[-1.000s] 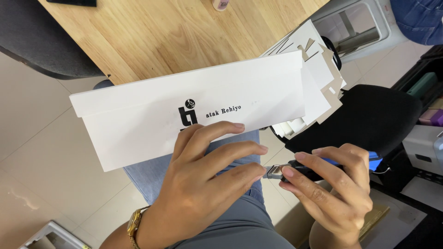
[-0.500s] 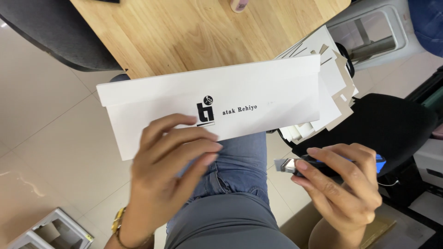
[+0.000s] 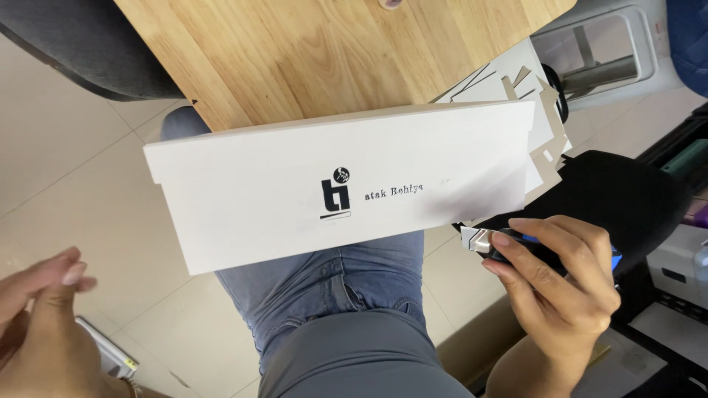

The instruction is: Using a utility knife to cut or score a white cardboard box

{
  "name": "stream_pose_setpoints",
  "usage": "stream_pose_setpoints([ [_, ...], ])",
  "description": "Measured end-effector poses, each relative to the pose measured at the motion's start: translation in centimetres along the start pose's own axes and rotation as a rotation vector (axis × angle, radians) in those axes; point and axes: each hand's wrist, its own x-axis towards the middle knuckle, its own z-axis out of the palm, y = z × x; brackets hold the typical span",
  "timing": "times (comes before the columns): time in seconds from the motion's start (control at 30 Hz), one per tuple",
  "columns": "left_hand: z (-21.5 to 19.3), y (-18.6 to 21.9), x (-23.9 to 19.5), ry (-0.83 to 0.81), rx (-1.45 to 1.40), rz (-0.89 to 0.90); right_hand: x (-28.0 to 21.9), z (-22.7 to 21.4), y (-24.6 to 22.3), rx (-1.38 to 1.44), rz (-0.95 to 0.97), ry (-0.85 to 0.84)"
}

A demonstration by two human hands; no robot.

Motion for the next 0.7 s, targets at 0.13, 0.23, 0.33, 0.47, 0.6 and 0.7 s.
stream_pose_setpoints([
  [0.13, -1.6, -5.6, 2.1, -0.482, -0.173, -0.093, -0.2, -0.1, 0.5, -0.003, 0.033, -0.006],
  [0.23, 7.3, 3.3, -1.0, 0.431, -0.146, -0.099, -0.3, -0.1, 0.9, -0.009, 0.049, -0.003],
  [0.33, 7.6, 3.6, -0.1, 0.424, -0.323, -0.062, -0.2, -0.2, 0.8, -0.011, 0.065, -0.017],
  [0.47, 7.7, 4.2, 0.6, 0.409, -0.302, 0.033, -0.3, 0.0, 1.1, -0.007, 0.060, -0.006],
  [0.6, 7.7, 5.0, 0.9, 0.395, -0.272, 0.047, -0.3, 0.1, 1.1, -0.009, 0.049, -0.009],
  [0.7, 7.7, 5.6, 1.0, 0.380, -0.258, 0.066, -0.5, 0.0, 1.0, -0.008, 0.049, -0.016],
])
